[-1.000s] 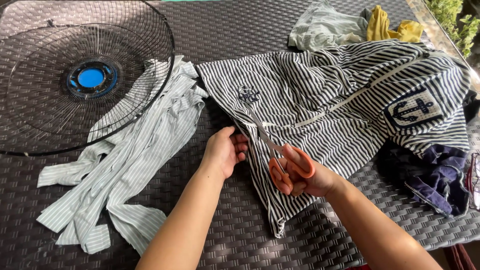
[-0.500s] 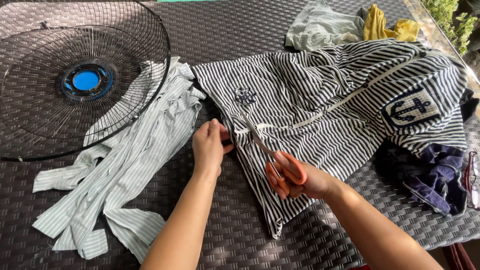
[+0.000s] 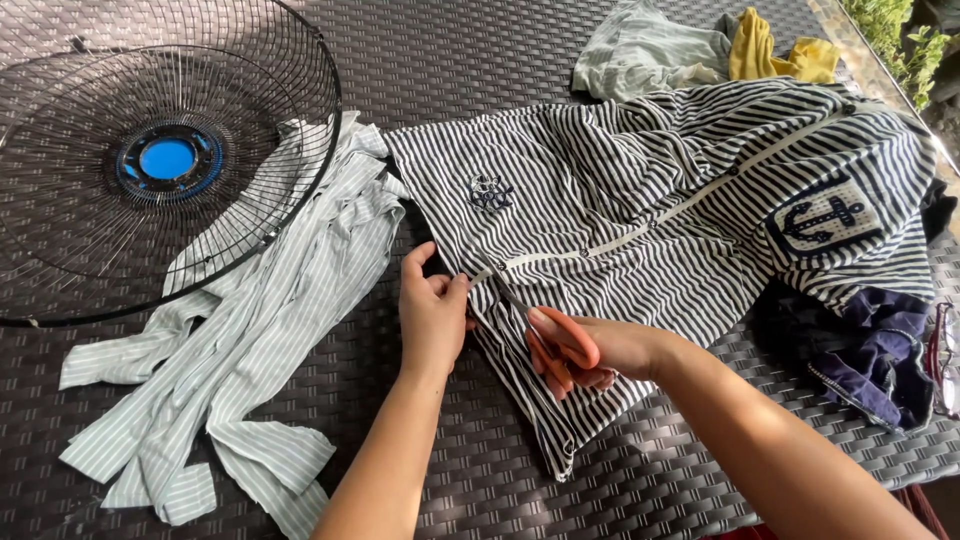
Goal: Cutting a striped t-shirt into several thin strips using a pair of scissors on a table.
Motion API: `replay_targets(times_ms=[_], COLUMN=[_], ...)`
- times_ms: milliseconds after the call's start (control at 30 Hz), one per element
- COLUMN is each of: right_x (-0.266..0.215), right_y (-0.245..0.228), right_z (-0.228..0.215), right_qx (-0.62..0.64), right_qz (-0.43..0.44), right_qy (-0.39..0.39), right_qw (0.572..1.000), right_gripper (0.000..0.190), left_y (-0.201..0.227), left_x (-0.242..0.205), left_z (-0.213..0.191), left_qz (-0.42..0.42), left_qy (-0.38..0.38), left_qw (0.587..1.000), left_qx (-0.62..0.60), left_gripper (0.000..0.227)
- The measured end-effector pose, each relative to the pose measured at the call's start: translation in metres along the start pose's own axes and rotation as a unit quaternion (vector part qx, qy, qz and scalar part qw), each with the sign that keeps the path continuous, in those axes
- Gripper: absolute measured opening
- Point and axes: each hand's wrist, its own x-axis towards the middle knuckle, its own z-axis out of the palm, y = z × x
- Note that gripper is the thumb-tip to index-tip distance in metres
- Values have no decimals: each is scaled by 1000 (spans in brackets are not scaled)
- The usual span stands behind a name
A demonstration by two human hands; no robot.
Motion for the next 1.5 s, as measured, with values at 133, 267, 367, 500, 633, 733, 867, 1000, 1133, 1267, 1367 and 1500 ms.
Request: replay_targets(times_ms=[133,267,367,500,633,733,867,1000,1133,1267,1367,1500], right_x=[8,0,2,9,13,5,9,11,23,16,16,31], right_y=[4,-5,2,20,25,-2,-20,-26,5,-6,-23,-26], right_z=[-4,14,18,19,21,27,21,26,22,27,25,15], right_qx=[-9,-60,-76,-32,-2,-66,-63,-75,-66,-47,-51,6], right_qz=[-17,-16,-21,-3,-8,28,59,54,20,28,60,38], right_qy=[-32,91,131,140,163,141,99,147,204,161,141,107], right_qw=[999,994,988,990,987,987,991,985,977,986,987,993], right_gripper=[71,64,63,61,58,60,71,68,64,63,64,67], left_y=[12,4,-11,-5,-9,-10,-7,-7,-5,-8,-12,-15], left_x=[-11,-5,3,1,-1,-1,-4,-5,-4,-5,-6,-6], left_z=[-1,-1,0,-1,-1,-3,-4,-5,-5,-4,-3,-1], left_qz=[35,38,45,-5,37,33,36,19,13,16,28,51], left_qy=[-4,-6,-10,-18,-19,-18,-40,-38,-35,-45,-59,-72], left_qw=[999,999,998,995,996,995,994,993,995,993,990,987], left_qx=[4,-18,-38,-93,-80,-93,-92,-109,-95,-105,-128,-131], left_gripper=[56,39,15,11,14,18,23,25,26,28,29,31])
